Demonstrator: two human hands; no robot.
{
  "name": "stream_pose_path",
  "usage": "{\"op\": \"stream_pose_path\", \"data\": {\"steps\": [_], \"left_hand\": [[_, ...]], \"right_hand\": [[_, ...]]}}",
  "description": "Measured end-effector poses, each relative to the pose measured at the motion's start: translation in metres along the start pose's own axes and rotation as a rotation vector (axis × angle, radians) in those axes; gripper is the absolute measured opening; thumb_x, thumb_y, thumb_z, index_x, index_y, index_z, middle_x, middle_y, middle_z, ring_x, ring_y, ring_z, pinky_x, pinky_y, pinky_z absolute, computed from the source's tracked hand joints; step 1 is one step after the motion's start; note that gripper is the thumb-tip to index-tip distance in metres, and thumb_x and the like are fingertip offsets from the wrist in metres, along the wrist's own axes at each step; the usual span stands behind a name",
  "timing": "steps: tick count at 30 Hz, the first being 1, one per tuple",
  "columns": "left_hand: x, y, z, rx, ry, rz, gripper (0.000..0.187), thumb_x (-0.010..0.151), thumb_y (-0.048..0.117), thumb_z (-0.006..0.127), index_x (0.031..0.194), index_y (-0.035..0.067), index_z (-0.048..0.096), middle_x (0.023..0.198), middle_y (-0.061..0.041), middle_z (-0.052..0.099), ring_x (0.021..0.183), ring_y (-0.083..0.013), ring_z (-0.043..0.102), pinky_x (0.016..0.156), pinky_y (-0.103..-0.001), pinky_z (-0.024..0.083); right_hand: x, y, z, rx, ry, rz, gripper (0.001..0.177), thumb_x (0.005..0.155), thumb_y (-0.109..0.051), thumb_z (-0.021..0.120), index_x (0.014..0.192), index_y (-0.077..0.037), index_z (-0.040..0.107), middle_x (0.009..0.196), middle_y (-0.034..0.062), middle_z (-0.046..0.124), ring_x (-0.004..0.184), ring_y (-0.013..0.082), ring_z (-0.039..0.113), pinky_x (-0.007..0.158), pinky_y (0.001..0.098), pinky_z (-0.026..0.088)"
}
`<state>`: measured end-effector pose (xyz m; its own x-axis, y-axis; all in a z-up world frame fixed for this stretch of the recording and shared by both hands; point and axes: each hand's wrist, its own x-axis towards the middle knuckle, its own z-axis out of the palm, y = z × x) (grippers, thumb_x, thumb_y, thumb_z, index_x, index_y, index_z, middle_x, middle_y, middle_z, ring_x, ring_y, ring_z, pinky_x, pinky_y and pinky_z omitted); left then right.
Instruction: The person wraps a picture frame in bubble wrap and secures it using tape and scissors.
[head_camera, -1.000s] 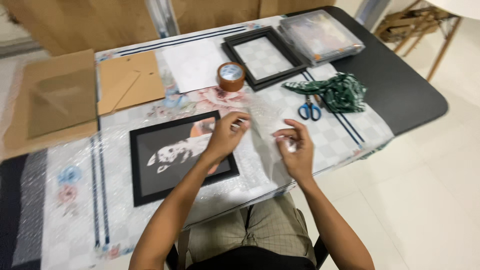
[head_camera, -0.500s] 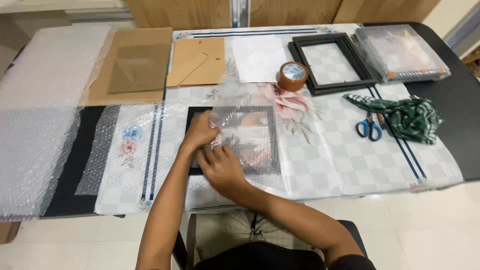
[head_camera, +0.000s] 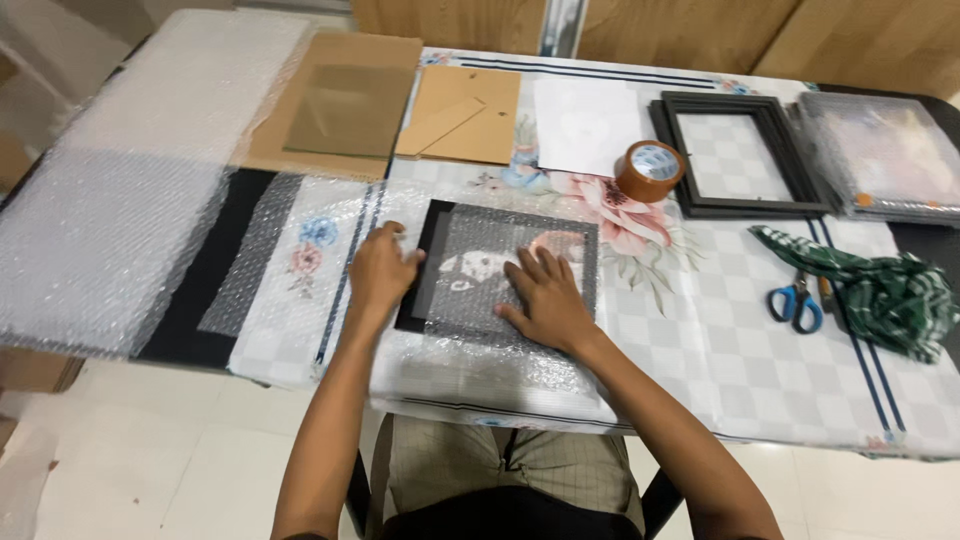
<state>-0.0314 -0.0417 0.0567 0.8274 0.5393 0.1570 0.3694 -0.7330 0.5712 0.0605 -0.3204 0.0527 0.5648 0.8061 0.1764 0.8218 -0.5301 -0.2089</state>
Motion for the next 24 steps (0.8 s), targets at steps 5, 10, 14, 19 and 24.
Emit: {"op": "stream_pose_path", "data": {"steps": [5, 10, 14, 19, 24], "left_hand": [[-0.001, -0.086, -0.018, 0.211, 0.322, -0.155, 0.027, 0.093, 0.023, 0.078, 0.114, 0.006, 0.073, 0.106, -0.017, 0.067, 0.106, -0.0428, 0.067, 0.087, -0.057, 0.055], [-0.022, -0.122, -0.046, 0.35, 0.464, -0.327, 0.025, 0.096, 0.021, 0.073, 0.116, 0.006, 0.073, 0.126, -0.018, 0.057, 0.121, -0.0434, 0.051, 0.098, -0.054, 0.045], [-0.028, -0.154, -0.052, 0.366, 0.471, -0.452, 0.04, 0.104, 0.016, 0.067, 0.139, -0.002, 0.062, 0.142, -0.029, 0.051, 0.138, -0.047, 0.04, 0.112, -0.057, 0.028], [-0.029, -0.159, -0.061, 0.336, 0.555, -0.392, 0.055, 0.091, 0.005, 0.077, 0.141, 0.003, 0.054, 0.118, -0.02, 0.066, 0.12, -0.0411, 0.058, 0.111, -0.057, 0.031], [-0.041, -0.115, -0.077, 0.079, 0.648, -0.186, 0.062, 0.08, -0.011, 0.075, 0.139, -0.003, 0.058, 0.101, -0.026, 0.074, 0.099, -0.0494, 0.071, 0.091, -0.06, 0.049]], "right_hand": [[0.024, -0.007, -0.007, -0.059, 0.003, -0.029, 0.07, 0.085, -0.065, 0.071, 0.137, -0.018, 0.068, 0.152, 0.0167, 0.057, 0.144, 0.0455, 0.047, 0.118, 0.0658, 0.034], [0.079, -0.047, 0.017, 0.036, 0.066, -0.192, 0.055, 0.087, -0.052, 0.075, 0.13, -0.018, 0.073, 0.146, 0.0153, 0.062, 0.14, 0.0409, 0.053, 0.116, 0.0586, 0.04], [0.113, -0.097, 0.05, 0.185, 0.082, -0.335, 0.038, 0.09, -0.037, 0.075, 0.121, -0.015, 0.077, 0.127, 0.0136, 0.07, 0.121, 0.0379, 0.066, 0.1, 0.0532, 0.052], [0.138, -0.172, 0.09, 0.317, 0.013, -0.367, 0.028, 0.091, -0.027, 0.072, 0.115, -0.016, 0.08, 0.116, 0.0144, 0.075, 0.112, 0.0377, 0.071, 0.095, 0.0522, 0.055], [0.157, -0.206, 0.102, 0.885, -0.078, 0.019, 0.041, 0.106, -0.036, 0.056, 0.136, -0.011, 0.069, 0.116, 0.0151, 0.075, 0.106, 0.0356, 0.074, 0.086, 0.0519, 0.061]]}}
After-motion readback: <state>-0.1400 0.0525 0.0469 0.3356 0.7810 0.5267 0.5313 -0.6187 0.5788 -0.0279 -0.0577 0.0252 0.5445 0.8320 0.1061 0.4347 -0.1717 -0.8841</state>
